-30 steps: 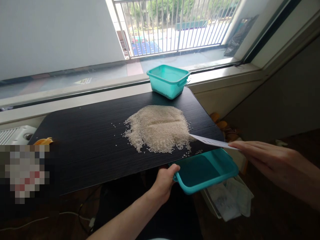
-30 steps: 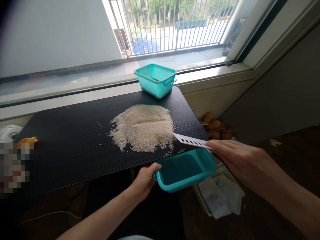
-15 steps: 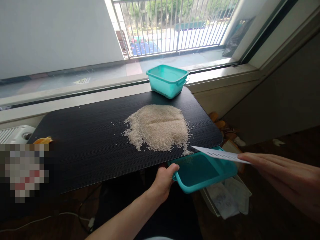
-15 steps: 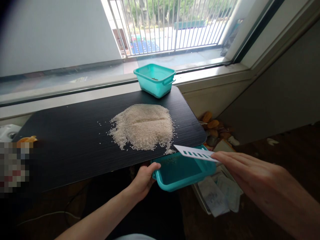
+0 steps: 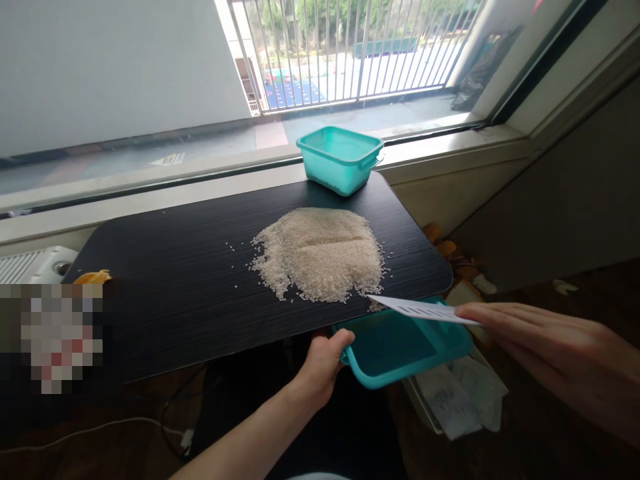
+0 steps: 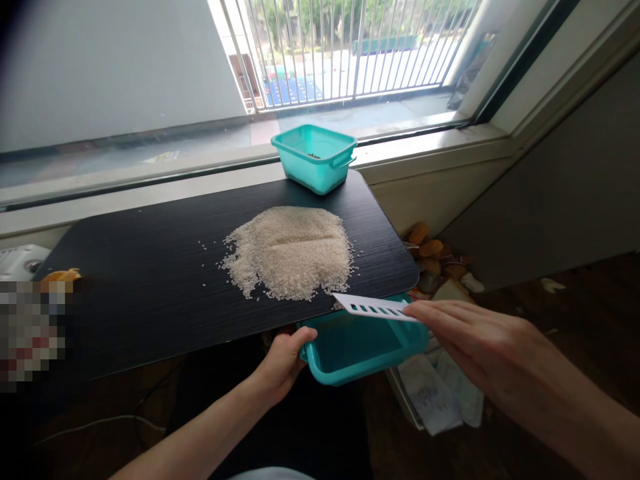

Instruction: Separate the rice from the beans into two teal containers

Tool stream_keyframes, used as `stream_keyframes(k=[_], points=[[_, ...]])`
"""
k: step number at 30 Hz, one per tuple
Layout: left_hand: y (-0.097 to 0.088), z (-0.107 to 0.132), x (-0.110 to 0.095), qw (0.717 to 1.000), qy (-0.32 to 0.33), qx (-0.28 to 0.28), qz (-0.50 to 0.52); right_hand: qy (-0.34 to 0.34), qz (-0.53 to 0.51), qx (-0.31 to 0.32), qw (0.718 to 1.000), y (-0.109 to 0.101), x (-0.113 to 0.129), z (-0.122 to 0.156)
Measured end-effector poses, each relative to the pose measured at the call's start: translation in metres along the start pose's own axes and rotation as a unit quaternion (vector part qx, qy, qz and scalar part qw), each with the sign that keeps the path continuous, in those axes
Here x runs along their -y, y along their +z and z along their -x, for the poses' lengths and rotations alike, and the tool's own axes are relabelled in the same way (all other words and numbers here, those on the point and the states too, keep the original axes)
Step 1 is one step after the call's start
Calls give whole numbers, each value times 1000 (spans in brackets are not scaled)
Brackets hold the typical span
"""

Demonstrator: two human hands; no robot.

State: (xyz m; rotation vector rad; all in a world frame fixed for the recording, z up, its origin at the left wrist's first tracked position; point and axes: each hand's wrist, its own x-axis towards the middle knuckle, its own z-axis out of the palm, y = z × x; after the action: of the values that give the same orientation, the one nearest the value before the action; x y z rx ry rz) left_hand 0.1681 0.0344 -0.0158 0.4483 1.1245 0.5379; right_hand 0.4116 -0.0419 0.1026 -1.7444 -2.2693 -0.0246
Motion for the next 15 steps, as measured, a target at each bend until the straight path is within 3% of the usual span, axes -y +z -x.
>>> stream_keyframes(k=[3, 6, 10, 15], points=[[-3, 2, -2, 1000, 5, 2, 4, -62, -28, 40, 997, -2, -5, 4], [-4, 3, -2, 1000, 7, 0, 1, -24, 12, 7, 1000, -7, -15, -2], [-3, 2, -2, 1000, 3, -6, 4, 39, 95, -28, 994, -6, -38, -38], [-3, 2, -3, 1000, 1, -6, 0, 70, 173, -2, 982, 9, -62, -77]])
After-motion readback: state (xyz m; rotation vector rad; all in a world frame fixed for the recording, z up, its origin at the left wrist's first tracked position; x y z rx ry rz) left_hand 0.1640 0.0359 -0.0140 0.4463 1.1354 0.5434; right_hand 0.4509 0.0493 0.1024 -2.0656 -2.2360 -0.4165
